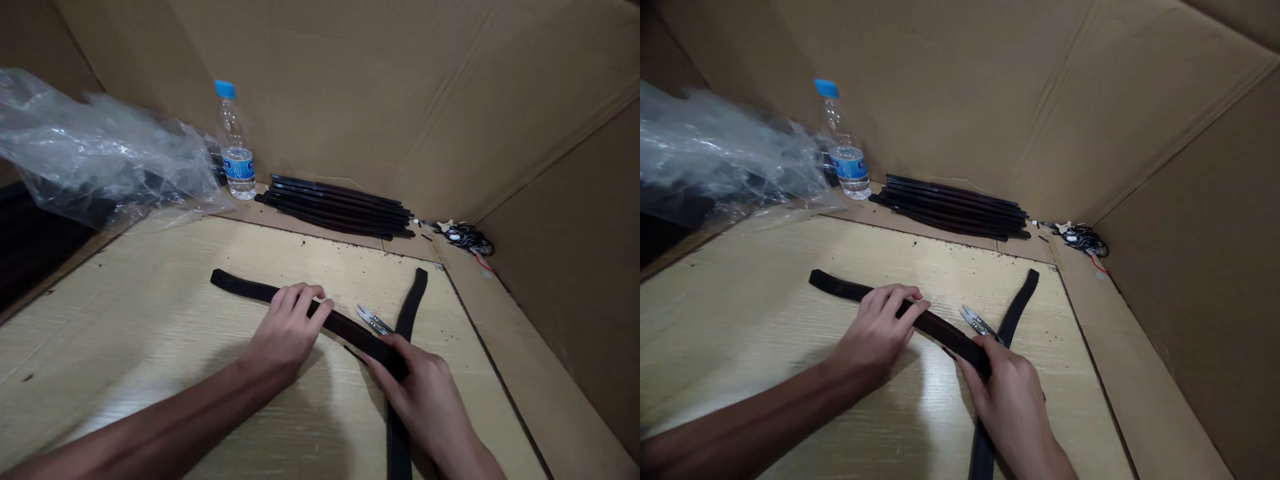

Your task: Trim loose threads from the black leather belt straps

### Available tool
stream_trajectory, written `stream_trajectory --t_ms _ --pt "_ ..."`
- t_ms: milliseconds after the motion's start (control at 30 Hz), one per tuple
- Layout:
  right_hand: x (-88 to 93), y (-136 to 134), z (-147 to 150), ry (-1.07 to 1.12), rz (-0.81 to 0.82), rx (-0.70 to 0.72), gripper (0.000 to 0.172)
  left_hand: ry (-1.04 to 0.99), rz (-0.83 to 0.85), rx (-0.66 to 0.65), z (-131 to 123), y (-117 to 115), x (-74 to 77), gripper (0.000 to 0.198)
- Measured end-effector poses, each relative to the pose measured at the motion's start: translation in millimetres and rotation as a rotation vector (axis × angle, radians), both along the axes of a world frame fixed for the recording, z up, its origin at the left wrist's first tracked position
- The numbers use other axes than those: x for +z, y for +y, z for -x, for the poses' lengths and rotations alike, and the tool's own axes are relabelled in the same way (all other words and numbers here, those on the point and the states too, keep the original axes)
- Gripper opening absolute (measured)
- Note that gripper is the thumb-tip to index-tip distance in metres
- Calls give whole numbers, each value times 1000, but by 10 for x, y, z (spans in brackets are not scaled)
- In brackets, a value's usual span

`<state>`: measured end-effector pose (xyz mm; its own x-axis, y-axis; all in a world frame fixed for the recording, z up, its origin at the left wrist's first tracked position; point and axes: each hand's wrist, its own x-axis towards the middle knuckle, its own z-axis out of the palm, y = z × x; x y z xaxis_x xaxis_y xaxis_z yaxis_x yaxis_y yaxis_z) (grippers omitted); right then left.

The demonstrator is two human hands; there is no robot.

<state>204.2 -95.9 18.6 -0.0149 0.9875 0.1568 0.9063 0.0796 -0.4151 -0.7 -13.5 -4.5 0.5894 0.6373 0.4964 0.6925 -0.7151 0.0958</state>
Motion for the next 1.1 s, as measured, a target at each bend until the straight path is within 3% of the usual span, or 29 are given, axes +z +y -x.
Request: stream_trajectory --t_ms 200,533,833,1100 --pt "-82 28 -43 -99 -72 96 21 25 86 -83 24 12 57 40" --pt "-111 42 46 -340 -173 297 48 60 82 -93 5 -19 36 43" --pt "-129 1 217 -502 -148 315 64 63 94 -93 -2 -25 32 40" --pt "-120 -4 241 -499 -101 343 65 30 95 -108 -2 -10 -11 37"
